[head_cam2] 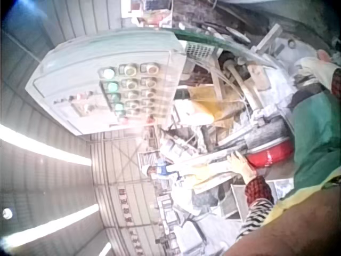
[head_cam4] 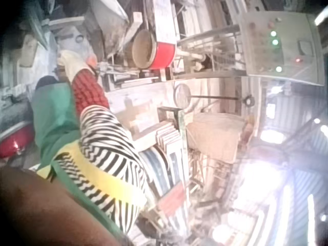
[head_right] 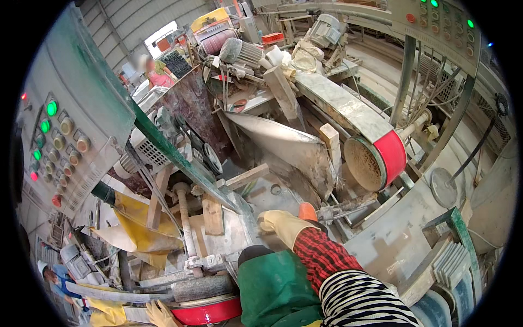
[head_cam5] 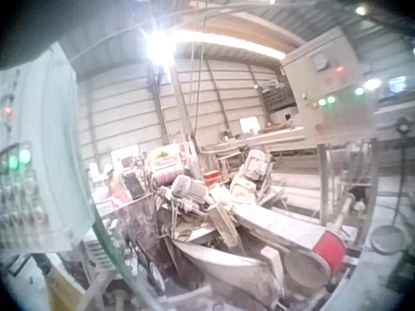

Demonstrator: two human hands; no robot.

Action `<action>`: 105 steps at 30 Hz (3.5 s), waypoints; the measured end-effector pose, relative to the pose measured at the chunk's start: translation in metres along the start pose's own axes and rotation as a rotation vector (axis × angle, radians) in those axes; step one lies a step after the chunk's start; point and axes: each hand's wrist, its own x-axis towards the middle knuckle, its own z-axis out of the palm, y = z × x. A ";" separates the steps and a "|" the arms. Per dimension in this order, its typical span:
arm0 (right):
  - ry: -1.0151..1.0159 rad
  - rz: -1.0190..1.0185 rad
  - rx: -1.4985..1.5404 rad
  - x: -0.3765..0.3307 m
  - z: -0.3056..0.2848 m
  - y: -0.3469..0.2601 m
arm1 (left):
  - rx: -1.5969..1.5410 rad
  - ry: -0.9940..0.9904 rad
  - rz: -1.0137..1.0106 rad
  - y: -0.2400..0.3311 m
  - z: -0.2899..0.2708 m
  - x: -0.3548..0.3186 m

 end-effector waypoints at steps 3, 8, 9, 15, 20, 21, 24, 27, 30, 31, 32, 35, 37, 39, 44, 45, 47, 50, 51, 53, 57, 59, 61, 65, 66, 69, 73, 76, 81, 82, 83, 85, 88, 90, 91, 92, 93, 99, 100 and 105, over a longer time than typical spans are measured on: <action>-0.010 -0.025 0.040 -0.002 0.000 0.002 | -0.002 0.039 0.036 0.002 0.002 -0.002; 0.027 0.016 -0.054 -0.007 -0.008 -0.011 | 0.020 0.055 0.047 0.003 0.002 -0.002; 0.027 0.027 -0.040 -0.007 -0.008 -0.010 | 0.022 0.056 0.049 0.006 0.000 -0.003; 0.033 -0.085 0.002 0.002 0.000 0.006 | 0.012 0.108 0.080 0.009 0.000 -0.005; -0.001 -0.014 -0.038 0.002 -0.002 -0.001 | -0.016 0.115 0.080 0.015 -0.003 -0.010; 0.001 -0.007 -0.051 0.002 -0.002 -0.002 | -0.041 0.098 0.075 0.019 -0.007 -0.010; 0.000 -0.008 -0.053 -0.002 -0.005 -0.006 | -0.041 0.082 0.071 0.015 -0.002 -0.012; 0.008 -0.025 -0.067 -0.001 -0.003 -0.005 | -0.082 -0.067 -0.095 0.022 -0.002 -0.009; 0.016 -0.032 -0.051 0.003 0.001 0.004 | -0.042 0.046 0.045 0.021 -0.001 -0.013; 0.016 -0.035 -0.039 0.003 0.001 0.002 | -0.065 0.056 0.053 0.021 -0.001 -0.014; 0.002 -0.030 -0.052 0.003 0.001 0.001 | -0.064 0.067 0.060 0.021 -0.001 -0.014; -0.025 -0.013 -0.075 0.001 -0.002 -0.005 | -0.059 0.109 0.080 0.020 0.000 -0.016; -0.023 0.001 -0.070 -0.001 -0.002 -0.006 | -0.056 0.146 0.096 0.018 0.005 -0.016; 0.009 0.000 -0.083 0.001 0.002 -0.002 | -0.063 0.151 0.107 0.020 0.004 -0.017; -0.014 -0.002 -0.039 0.001 0.003 0.002 | -0.073 0.074 0.070 0.033 -0.008 -0.019; -0.009 0.012 -0.036 0.003 0.005 0.004 | -0.082 0.067 0.069 0.033 -0.007 -0.019; -0.018 0.028 -0.026 0.002 0.005 0.001 | -0.084 0.070 0.066 0.031 -0.004 -0.019; -0.058 0.042 -0.030 -0.008 -0.006 -0.010 | -0.086 0.086 0.067 0.028 0.004 -0.022; -0.072 0.044 -0.052 -0.012 -0.011 -0.016 | -0.096 0.085 0.065 0.029 0.004 -0.023; -0.075 0.040 -0.078 -0.016 -0.016 -0.021 | -0.104 0.087 0.068 0.029 0.005 -0.023; -0.043 0.038 -0.086 -0.013 -0.013 -0.014 | -0.096 0.043 0.040 0.038 0.002 -0.022; -0.060 0.037 -0.084 -0.015 -0.015 -0.018 | -0.096 0.021 0.021 0.040 0.000 -0.023; -0.096 0.038 -0.083 -0.020 -0.019 -0.022 | -0.109 0.026 0.030 0.040 0.001 -0.024; -0.051 0.048 -0.085 -0.024 -0.018 -0.024 | -0.083 0.108 0.082 0.041 -0.002 -0.028; -0.051 0.047 -0.093 -0.022 -0.017 -0.023 | -0.094 0.123 0.087 0.044 -0.003 -0.029; -0.063 0.033 -0.093 -0.026 -0.020 -0.028 | -0.082 0.193 0.123 0.044 -0.004 -0.031; -0.059 0.072 -0.104 -0.017 -0.015 -0.021 | -0.078 0.130 0.107 0.058 -0.017 -0.032; -0.054 0.102 -0.086 -0.019 -0.014 -0.023 | -0.070 0.179 0.118 0.059 -0.015 -0.034; -0.052 0.106 -0.081 -0.021 -0.014 -0.023 | -0.123 0.059 -0.004 0.074 -0.029 -0.039; -0.051 0.115 -0.092 -0.020 -0.014 -0.024 | -0.122 0.109 0.057 0.074 -0.031 -0.039; -0.057 0.113 -0.091 -0.021 -0.014 -0.024 | -0.121 0.159 0.118 0.074 -0.032 -0.039; -0.070 0.110 -0.090 -0.022 -0.016 -0.025 | -0.145 0.135 0.100 0.076 -0.035 -0.040; -0.072 0.068 -0.076 -0.025 -0.017 -0.024 | -0.160 0.127 0.095 0.076 -0.031 -0.040; -0.088 0.077 -0.091 -0.026 -0.021 -0.027 | -0.167 0.130 0.102 0.076 -0.028 -0.039; -0.097 0.080 -0.098 -0.027 -0.023 -0.028 | -0.171 0.131 0.104 0.075 -0.028 -0.040; -0.089 0.077 -0.097 -0.028 -0.023 -0.029 | -0.175 0.132 0.107 0.075 -0.027 -0.040; -0.082 0.074 -0.097 -0.030 -0.024 -0.030 | -0.149 0.139 0.077 0.076 -0.024 -0.043; -0.078 0.083 -0.090 -0.028 -0.021 -0.027 | -0.149 0.077 0.032 0.090 -0.034 -0.050; -0.084 0.095 -0.093 -0.027 -0.020 -0.027 | -0.150 0.077 0.037 0.090 -0.034 -0.051; -0.116 0.081 -0.078 -0.025 -0.021 -0.025 | -0.142 0.051 0.027 0.099 -0.044 -0.051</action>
